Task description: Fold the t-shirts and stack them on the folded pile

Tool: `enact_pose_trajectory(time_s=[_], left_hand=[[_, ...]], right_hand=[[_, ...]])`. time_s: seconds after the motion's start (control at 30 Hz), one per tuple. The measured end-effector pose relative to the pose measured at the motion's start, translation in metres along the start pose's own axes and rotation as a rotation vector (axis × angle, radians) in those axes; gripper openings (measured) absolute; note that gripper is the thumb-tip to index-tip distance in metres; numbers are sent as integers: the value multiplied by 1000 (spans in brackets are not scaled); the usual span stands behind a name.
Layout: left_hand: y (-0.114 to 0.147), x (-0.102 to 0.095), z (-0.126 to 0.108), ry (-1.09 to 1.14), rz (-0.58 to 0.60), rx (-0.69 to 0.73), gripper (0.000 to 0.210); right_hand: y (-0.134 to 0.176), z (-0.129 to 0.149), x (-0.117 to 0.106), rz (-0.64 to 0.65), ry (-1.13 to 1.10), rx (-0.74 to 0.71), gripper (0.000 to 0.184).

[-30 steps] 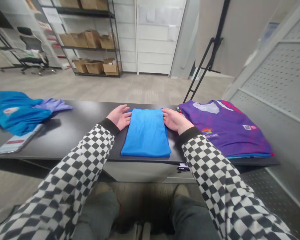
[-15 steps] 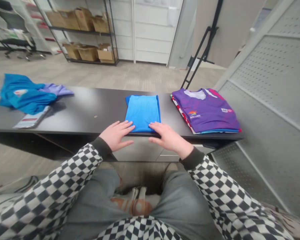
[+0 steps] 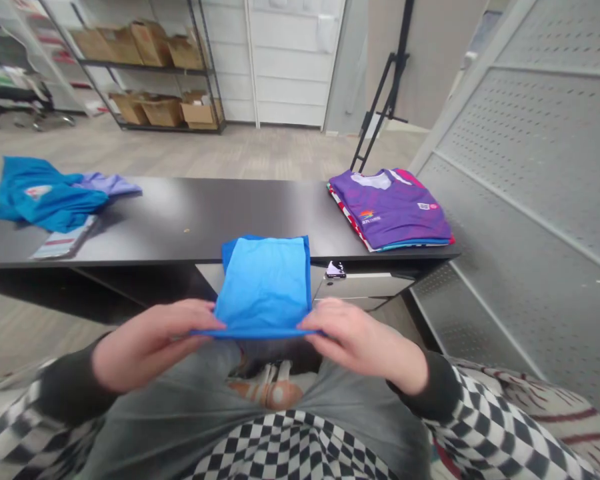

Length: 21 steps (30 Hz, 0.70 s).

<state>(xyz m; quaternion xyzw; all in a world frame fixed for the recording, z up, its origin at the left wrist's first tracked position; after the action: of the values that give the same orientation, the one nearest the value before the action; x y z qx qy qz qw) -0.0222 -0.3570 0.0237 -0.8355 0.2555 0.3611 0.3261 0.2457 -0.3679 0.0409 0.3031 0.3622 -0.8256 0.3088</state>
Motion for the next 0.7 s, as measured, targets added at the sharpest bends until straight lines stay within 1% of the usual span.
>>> enact_pose_trajectory(time_s=[0.03,0.1,0.2,0.27,0.3,0.37,0.4,0.43,0.47,0.5,0.53,0.57,0.63,0.67,0.7], left_hand=[[13,-1,-8,41,19,-27,42],[35,1,-16,96,48,-92,48],[53,7,-21,171,80,-137,49],[56,10,-21,192,109,-159,49],[55,8,-21,193,103,-166,46],[44,-1,-17,207,78,-187,36],[34,-7,-12,234,67,-205,29],[21,-14,-2,271,53,-239,23],[5,-21,12,314,41,-289,19],[-16,-28,29,364,37,-340,19],[-39,-40,53,400,-30,-399,21],[-66,-53,77,430,-93,-427,25],[-122,-82,128,395,-265,-461,28],[-146,-93,156,319,-338,-539,28],[-164,-101,184,203,-389,-656,30]], right_hand=[[5,8,5,18,-80,35,17],[13,15,16,47,-236,108,16],[19,12,34,78,-445,189,16],[21,7,42,123,-557,241,19],[21,4,45,148,-607,272,22],[15,-5,43,173,-695,345,27],[8,-11,37,161,-732,375,29],[-3,-20,28,130,-759,398,30],[-18,-32,17,80,-771,413,30],[-38,-49,3,20,-766,416,29],[-61,-69,-13,-49,-744,413,27],[-87,-94,-29,-108,-706,419,24],[-141,-152,-64,-246,-625,442,15],[-165,-182,-82,-316,-568,452,12],[-187,-210,-100,-369,-489,469,10]])
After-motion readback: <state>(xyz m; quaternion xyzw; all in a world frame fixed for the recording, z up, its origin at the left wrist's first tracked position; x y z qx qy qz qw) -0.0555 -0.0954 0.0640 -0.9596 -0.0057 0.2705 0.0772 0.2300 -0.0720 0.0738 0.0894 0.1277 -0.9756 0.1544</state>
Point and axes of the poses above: each hand's wrist, its own y-axis away from the middle knuckle, its own x-axis out of the palm, z = x × y, the point moved 10 cm from there along -y, towards the middle knuckle, and after that the axes turned 2 degrees about -z, right-handed, at the moved point
